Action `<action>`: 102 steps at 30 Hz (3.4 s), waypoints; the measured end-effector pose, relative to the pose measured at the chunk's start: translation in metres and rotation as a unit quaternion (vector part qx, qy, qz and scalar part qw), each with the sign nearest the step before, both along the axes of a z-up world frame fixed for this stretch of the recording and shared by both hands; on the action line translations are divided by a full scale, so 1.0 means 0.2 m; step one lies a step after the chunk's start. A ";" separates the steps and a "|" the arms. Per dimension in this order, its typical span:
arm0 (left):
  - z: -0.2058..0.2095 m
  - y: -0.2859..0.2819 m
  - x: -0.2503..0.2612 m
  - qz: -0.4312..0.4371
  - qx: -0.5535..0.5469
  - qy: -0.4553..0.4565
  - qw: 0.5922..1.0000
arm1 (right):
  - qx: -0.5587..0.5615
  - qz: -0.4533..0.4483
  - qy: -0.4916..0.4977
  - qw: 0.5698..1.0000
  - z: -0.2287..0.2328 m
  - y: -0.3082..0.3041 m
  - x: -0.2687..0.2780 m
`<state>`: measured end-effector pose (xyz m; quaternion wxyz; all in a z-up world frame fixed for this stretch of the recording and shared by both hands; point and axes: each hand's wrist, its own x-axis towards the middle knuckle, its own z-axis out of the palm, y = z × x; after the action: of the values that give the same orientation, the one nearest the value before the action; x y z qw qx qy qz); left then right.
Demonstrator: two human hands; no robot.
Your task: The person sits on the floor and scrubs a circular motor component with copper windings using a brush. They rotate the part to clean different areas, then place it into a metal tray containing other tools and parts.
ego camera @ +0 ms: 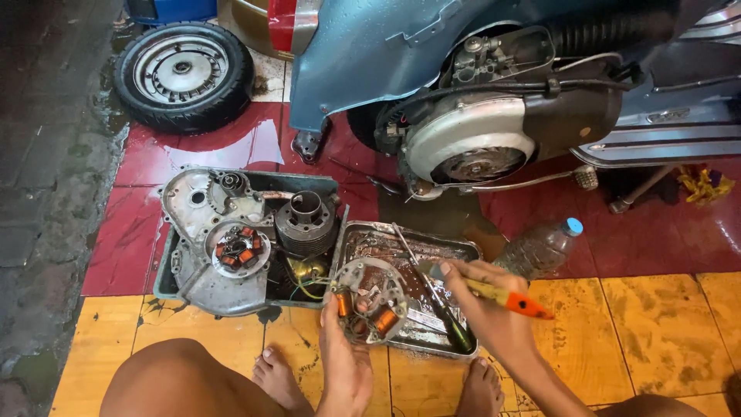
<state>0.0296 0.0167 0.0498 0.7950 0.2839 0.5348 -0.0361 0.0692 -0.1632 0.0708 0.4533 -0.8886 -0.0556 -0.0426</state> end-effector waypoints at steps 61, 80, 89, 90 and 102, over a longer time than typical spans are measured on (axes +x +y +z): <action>0.29 -0.03 0.09 -0.310 0.044 0.022 0.950 | 0.113 0.002 -0.011 0.993 0.27 0.18 -0.26; 0.28 0.04 0.34 -0.275 0.022 -0.060 0.959 | -0.042 0.151 -0.269 0.950 0.19 0.14 -0.15; 0.62 0.10 0.41 -0.233 -0.009 -0.059 0.971 | -0.050 0.101 -0.256 0.960 0.06 0.10 -0.10; 0.60 0.10 0.41 -0.232 -0.008 -0.060 0.971 | -0.050 0.101 -0.257 0.960 0.08 0.10 -0.11; 0.57 0.13 0.41 -0.229 -0.015 -0.051 0.972 | -0.044 -0.010 -0.230 0.972 0.13 0.10 -0.15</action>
<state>0.1119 0.0437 0.1641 0.7958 0.3882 0.4142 -0.2105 0.0392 -0.1425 0.0974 0.3884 -0.8746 -0.1507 -0.2479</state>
